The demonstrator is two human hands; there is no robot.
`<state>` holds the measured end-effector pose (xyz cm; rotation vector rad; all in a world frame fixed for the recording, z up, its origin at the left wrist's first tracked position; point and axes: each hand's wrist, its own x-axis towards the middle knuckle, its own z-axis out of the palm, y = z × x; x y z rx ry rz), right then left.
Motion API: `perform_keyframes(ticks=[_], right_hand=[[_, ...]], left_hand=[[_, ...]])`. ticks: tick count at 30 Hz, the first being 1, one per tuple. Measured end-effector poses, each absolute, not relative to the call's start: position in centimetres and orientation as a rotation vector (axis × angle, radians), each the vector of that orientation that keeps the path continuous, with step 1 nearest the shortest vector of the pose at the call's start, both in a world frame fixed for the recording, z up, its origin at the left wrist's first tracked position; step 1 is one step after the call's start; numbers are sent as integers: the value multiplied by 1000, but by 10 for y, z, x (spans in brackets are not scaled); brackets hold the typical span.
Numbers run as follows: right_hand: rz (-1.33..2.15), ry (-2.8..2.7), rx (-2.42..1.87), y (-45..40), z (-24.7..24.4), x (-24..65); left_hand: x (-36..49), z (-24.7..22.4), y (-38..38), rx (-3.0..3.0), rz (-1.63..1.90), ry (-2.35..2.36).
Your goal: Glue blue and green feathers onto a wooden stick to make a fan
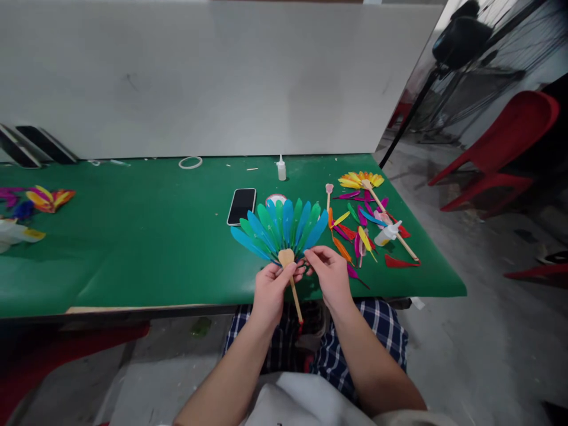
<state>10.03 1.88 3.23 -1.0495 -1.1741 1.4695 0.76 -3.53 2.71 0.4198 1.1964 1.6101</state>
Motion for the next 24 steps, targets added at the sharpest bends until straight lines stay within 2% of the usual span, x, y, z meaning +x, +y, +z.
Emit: perform_keyframes(ticks=[9, 18, 24], right_hand=[[1500, -1182, -1036, 25, 24, 106], [1795, -1456, -954, 14, 8, 111], [1767, -1504, -925, 9, 11, 108]], left_hand=[[9, 23, -34, 427, 1608, 1210], [6, 22, -29, 475, 1701, 1331], [6, 23, -27, 505, 1674, 1324]])
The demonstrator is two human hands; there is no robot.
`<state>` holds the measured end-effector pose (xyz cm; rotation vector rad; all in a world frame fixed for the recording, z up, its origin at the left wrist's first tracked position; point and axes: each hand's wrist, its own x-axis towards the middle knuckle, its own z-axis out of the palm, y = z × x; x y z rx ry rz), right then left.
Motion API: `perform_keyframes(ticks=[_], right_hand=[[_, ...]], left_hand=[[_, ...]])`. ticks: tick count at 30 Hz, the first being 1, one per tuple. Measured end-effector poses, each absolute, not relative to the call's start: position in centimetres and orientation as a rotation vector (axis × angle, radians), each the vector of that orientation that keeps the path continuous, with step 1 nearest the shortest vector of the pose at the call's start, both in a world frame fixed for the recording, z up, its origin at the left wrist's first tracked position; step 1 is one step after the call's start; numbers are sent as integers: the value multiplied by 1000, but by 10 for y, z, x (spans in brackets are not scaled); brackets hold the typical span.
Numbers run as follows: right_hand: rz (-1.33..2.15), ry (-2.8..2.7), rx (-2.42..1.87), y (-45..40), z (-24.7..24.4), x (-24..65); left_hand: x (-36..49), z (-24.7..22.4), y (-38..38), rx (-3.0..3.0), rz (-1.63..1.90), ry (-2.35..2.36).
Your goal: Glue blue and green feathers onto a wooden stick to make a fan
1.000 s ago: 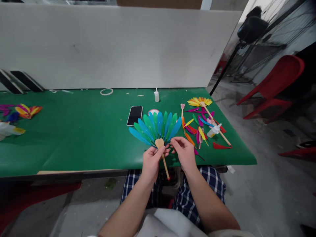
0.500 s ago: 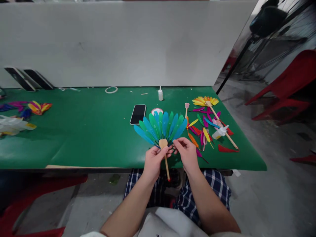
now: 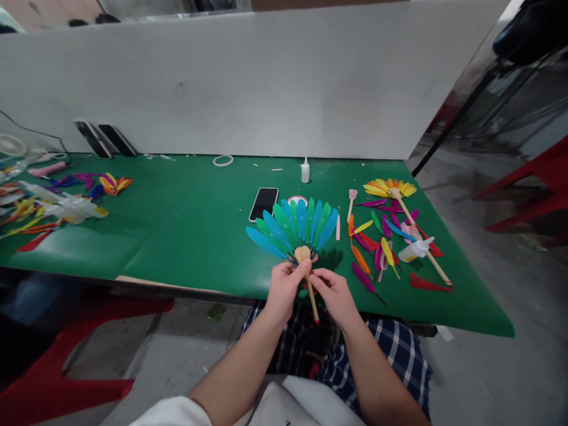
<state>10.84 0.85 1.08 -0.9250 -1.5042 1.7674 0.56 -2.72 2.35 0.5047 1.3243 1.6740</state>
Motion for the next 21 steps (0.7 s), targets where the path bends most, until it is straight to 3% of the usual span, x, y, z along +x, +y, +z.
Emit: perform_keyframes(ticks=[14, 21], right_hand=[[1701, -1436, -947, 7, 4, 109], [1696, -1385, -975, 6, 0, 111]], left_hand=[[-3, 19, -22, 511, 1728, 1302], [-53, 64, -18, 680, 2094, 1393]])
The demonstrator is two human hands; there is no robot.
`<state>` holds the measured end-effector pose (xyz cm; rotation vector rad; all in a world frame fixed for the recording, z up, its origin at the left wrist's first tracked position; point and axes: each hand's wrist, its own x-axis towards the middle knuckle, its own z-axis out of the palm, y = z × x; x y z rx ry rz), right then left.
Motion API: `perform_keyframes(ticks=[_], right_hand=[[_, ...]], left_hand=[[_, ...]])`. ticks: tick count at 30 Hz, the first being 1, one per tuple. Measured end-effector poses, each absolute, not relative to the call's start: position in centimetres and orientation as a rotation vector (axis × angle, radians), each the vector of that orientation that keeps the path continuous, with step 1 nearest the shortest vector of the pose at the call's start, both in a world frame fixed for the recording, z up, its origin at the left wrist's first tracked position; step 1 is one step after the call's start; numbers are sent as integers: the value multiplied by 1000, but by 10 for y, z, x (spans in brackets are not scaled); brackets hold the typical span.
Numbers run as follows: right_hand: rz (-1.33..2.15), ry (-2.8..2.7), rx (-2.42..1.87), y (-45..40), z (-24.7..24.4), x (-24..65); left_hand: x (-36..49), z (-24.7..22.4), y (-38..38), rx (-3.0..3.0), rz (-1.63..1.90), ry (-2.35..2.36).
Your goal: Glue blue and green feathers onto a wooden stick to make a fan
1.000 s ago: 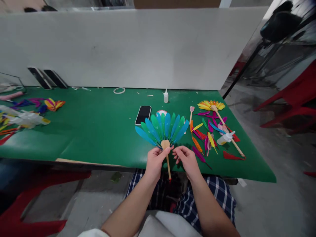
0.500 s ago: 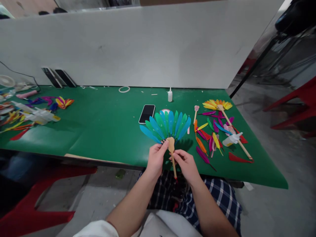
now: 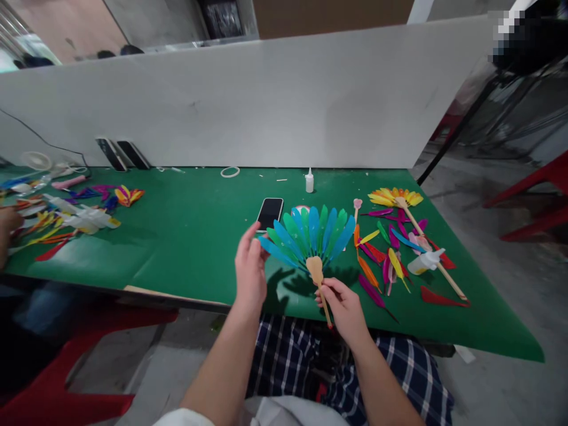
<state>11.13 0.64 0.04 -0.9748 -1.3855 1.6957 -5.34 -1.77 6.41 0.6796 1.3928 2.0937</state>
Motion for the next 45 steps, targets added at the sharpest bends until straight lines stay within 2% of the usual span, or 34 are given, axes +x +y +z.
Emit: perform_keyframes(ticks=[6, 20, 23, 27, 31, 33, 36, 45], right_hand=[[1695, -1399, -950, 5, 1, 110], [1664, -1418, -920, 7, -4, 111], [1519, -1483, -930, 7, -3, 112], [1134, -1653, -904, 8, 1, 113], [698, -1694, -948, 8, 2, 116], [592, -1709, -968, 9, 1, 117], [541, -1754, -991, 9, -2, 117], [529, -1870, -1074, 8, -9, 115]], left_hand=[[-76, 102, 0, 1023, 1835, 1564], [-72, 102, 4, 1106, 1845, 1622], [-75, 99, 2, 1089, 1945, 1600], [-83, 94, -1, 992, 2079, 1583], [-93, 93, -4, 929, 1960, 1568], [-96, 95, -5, 942, 1947, 1585], [-95, 101, -6, 1027, 1867, 1673], [-93, 113, 12, 1368, 1243, 1763]])
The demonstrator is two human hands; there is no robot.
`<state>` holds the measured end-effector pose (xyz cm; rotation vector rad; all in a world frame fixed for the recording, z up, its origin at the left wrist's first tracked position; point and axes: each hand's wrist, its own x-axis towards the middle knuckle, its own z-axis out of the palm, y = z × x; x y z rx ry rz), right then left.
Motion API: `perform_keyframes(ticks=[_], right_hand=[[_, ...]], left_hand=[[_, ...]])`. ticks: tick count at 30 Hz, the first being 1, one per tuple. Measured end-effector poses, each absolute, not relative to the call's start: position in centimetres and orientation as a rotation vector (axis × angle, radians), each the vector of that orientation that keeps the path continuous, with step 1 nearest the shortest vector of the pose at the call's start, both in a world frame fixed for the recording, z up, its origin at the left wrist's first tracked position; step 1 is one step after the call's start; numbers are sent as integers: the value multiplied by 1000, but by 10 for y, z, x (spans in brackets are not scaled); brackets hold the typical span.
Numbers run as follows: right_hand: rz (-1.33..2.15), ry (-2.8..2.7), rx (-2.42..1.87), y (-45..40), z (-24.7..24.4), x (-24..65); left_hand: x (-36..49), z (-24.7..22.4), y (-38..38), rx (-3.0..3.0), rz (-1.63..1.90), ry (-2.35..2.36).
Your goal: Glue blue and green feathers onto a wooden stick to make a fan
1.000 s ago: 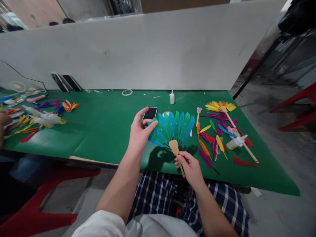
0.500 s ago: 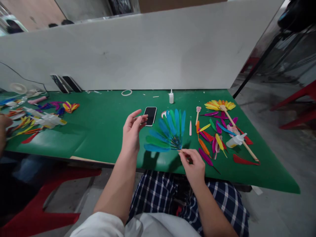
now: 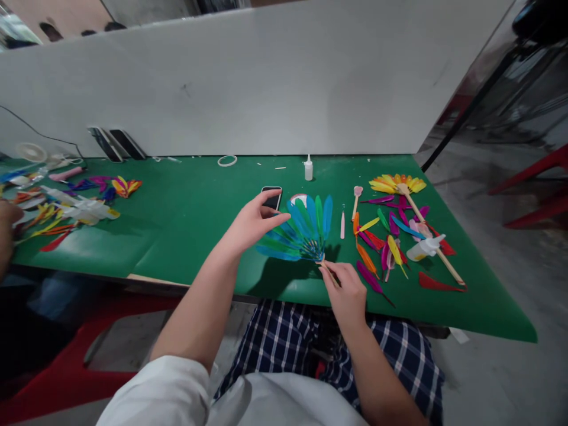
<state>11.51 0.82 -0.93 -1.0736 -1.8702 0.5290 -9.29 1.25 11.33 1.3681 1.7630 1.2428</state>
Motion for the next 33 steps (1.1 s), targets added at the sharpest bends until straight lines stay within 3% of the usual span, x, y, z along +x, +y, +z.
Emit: perform_keyframes(ticks=[33], right_hand=[[587, -1869, -1077, 9, -10, 114]], left_hand=[[-95, 98, 25, 1662, 1026, 1725]])
